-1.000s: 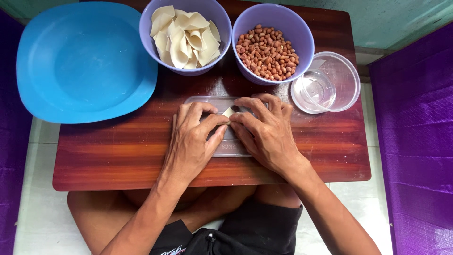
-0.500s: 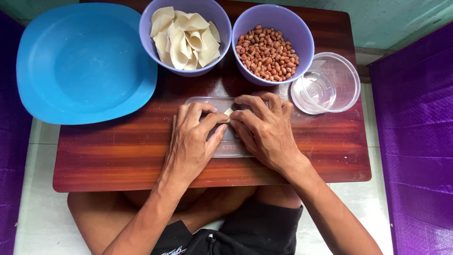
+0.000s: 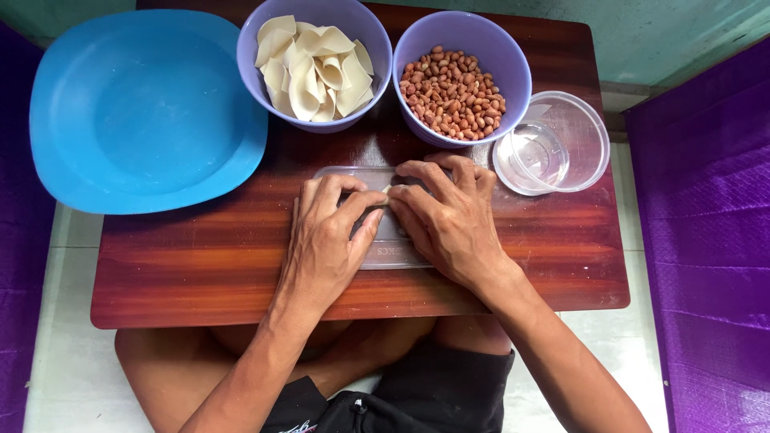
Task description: The person sits on the floor and wraps peanuts in thin, square sheets. They place a peanut on a sheet, fold it into a triangular shape, and then roll it into a cylindrical form. The finished rolls are placed on a blue plate.
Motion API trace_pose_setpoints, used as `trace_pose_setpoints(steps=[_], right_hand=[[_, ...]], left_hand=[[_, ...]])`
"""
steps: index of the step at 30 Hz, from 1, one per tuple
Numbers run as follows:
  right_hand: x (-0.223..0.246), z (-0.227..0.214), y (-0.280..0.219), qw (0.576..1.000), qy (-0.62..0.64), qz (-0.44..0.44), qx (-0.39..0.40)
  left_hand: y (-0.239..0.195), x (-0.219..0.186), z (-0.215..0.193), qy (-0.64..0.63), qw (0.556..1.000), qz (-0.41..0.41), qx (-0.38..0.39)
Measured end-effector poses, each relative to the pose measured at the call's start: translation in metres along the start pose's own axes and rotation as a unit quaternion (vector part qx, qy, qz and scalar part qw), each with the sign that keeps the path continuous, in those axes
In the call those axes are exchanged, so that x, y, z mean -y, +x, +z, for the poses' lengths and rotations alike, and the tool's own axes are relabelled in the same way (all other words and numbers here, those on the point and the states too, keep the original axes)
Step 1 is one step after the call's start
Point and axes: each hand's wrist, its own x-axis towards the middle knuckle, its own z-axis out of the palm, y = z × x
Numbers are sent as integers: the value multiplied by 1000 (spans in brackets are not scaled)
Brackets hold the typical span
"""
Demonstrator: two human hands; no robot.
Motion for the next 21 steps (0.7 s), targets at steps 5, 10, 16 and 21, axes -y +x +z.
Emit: trace_pose_setpoints(steps=[5, 10, 16, 21], right_hand=[[-2, 0, -1, 1000, 20, 8, 22], [-5, 3, -1, 999, 30, 13, 22], [0, 0, -2, 999, 38, 15, 2], [10, -14, -5, 992, 106, 41, -49]], left_hand=[[0, 1, 0, 2, 1000, 9, -5], [1, 3, 2, -1, 1000, 11, -7], [1, 4, -2, -75, 996, 19, -45], [-5, -20, -22, -96, 986, 9, -133]])
